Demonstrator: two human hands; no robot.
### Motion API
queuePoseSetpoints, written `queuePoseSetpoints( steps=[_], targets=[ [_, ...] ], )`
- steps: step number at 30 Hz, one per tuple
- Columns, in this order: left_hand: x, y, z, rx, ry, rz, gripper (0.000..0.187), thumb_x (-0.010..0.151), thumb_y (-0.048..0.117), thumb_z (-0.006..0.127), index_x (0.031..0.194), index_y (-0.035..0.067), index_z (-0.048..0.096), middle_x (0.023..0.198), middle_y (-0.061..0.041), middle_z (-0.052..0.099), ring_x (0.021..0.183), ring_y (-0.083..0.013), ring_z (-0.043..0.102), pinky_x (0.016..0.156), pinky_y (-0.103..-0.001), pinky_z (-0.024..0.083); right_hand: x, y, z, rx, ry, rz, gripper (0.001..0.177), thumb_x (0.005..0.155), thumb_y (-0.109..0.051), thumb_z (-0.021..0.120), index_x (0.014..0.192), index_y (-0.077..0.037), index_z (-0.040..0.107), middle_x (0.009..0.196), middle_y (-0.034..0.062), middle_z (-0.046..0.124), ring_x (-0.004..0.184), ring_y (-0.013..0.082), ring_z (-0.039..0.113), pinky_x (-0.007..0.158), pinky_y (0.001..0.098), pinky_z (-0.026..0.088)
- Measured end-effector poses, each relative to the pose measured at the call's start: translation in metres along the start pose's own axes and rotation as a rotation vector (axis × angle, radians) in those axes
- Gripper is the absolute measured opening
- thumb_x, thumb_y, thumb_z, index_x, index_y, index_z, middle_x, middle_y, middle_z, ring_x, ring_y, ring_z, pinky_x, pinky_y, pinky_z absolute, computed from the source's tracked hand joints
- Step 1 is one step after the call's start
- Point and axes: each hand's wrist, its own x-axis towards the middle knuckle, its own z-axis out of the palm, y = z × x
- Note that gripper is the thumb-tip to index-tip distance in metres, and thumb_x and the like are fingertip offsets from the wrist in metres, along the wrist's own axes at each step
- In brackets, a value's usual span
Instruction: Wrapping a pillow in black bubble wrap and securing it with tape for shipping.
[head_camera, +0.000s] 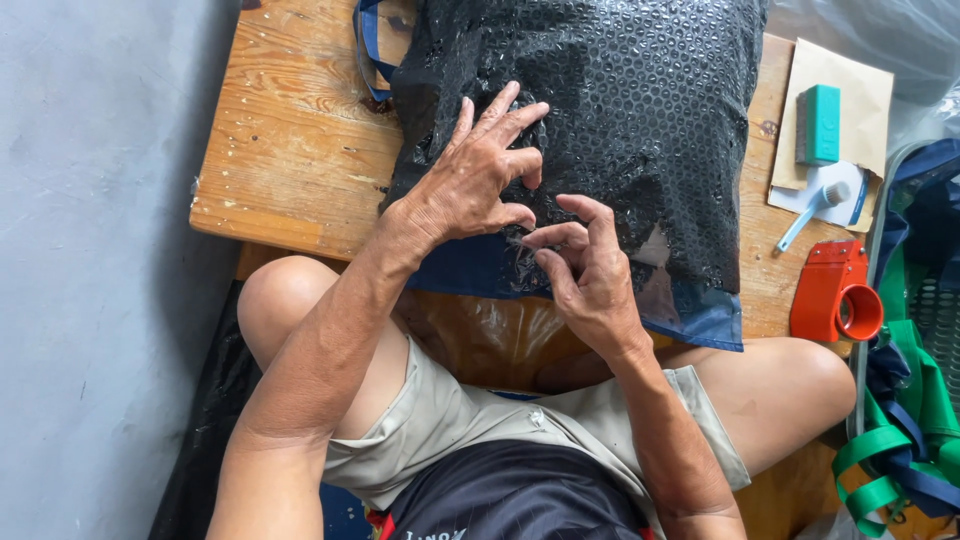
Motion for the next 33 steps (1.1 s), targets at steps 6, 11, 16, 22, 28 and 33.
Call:
queuePoseSetpoints(
  steps=[6, 11, 16, 22, 28, 33],
  targets=[
    [0.000, 0.000, 0.006, -0.015, -0.006, -0.015, 0.043, 0.061, 0.029, 0.100, 0.083, 0.012, 0.067, 0.157, -0.016, 0.039, 0.151, -0.0432, 0.016, 0.114, -0.083, 0.010, -0.020, 0.006, 0.002, -0.142, -0.021, -0.063, 0.062, 0.084, 0.013, 0.066, 0.137, -0.004, 0.039, 0.108, 0.0073, 0.076, 0.056, 0.0041, 0.049, 0.051, 0.0187, 0.043],
    [0.002, 0.000, 0.005, -0.006, -0.006, -0.016, 0.042, 0.061, 0.029, 0.100, 0.082, 0.012, 0.067, 0.157, -0.016, 0.039, 0.151, -0.0426, 0.016, 0.114, -0.083, 0.011, -0.029, 0.014, 0.004, -0.161, -0.018, -0.080, 0.060, 0.082, 0.013, 0.068, 0.134, -0.004, 0.042, 0.109, 0.0061, 0.077, 0.054, 0.0043, 0.047, 0.049, 0.0182, 0.042],
    [-0.001, 0.003, 0.006, 0.010, -0.019, -0.028, 0.042, 0.062, 0.028, 0.098, 0.084, 0.012, 0.067, 0.159, -0.015, 0.038, 0.151, -0.0425, 0.016, 0.115, -0.081, 0.011, -0.032, 0.016, 0.005, 0.068, 0.014, -0.015, 0.057, 0.086, 0.016, 0.066, 0.134, -0.005, 0.042, 0.106, 0.0082, 0.074, 0.060, 0.0026, 0.046, 0.053, 0.0158, 0.040],
    [-0.001, 0.004, 0.003, 0.009, -0.025, -0.023, 0.050, 0.055, 0.031, 0.101, 0.084, 0.012, 0.065, 0.159, -0.015, 0.037, 0.151, -0.0428, 0.016, 0.116, -0.081, 0.010, -0.011, 0.014, -0.006, 0.219, 0.044, 0.119, 0.061, 0.089, 0.015, 0.062, 0.140, -0.005, 0.035, 0.100, 0.0123, 0.069, 0.066, 0.0041, 0.049, 0.058, 0.0158, 0.041],
    [-0.002, 0.001, 0.008, 0.027, 0.001, 0.001, 0.050, 0.056, 0.030, 0.101, 0.085, 0.011, 0.065, 0.158, -0.016, 0.037, 0.151, -0.0432, 0.018, 0.115, -0.082, 0.013, 0.003, 0.015, 0.007, 0.130, 0.039, 0.118, 0.058, 0.089, 0.013, 0.060, 0.139, -0.005, 0.037, 0.094, 0.0094, 0.069, 0.063, 0.0034, 0.046, 0.054, 0.0167, 0.038],
    [-0.004, 0.002, 0.006, 0.016, -0.010, -0.008, 0.043, 0.059, 0.024, 0.098, 0.084, 0.010, 0.066, 0.159, -0.017, 0.036, 0.151, -0.0435, 0.017, 0.115, -0.082, 0.013, 0.006, 0.015, 0.014, -0.062, 0.106, 0.051, 0.055, 0.088, 0.011, 0.063, 0.136, -0.003, 0.040, 0.091, 0.0077, 0.072, 0.058, 0.0036, 0.046, 0.052, 0.0179, 0.038]
  ],
)
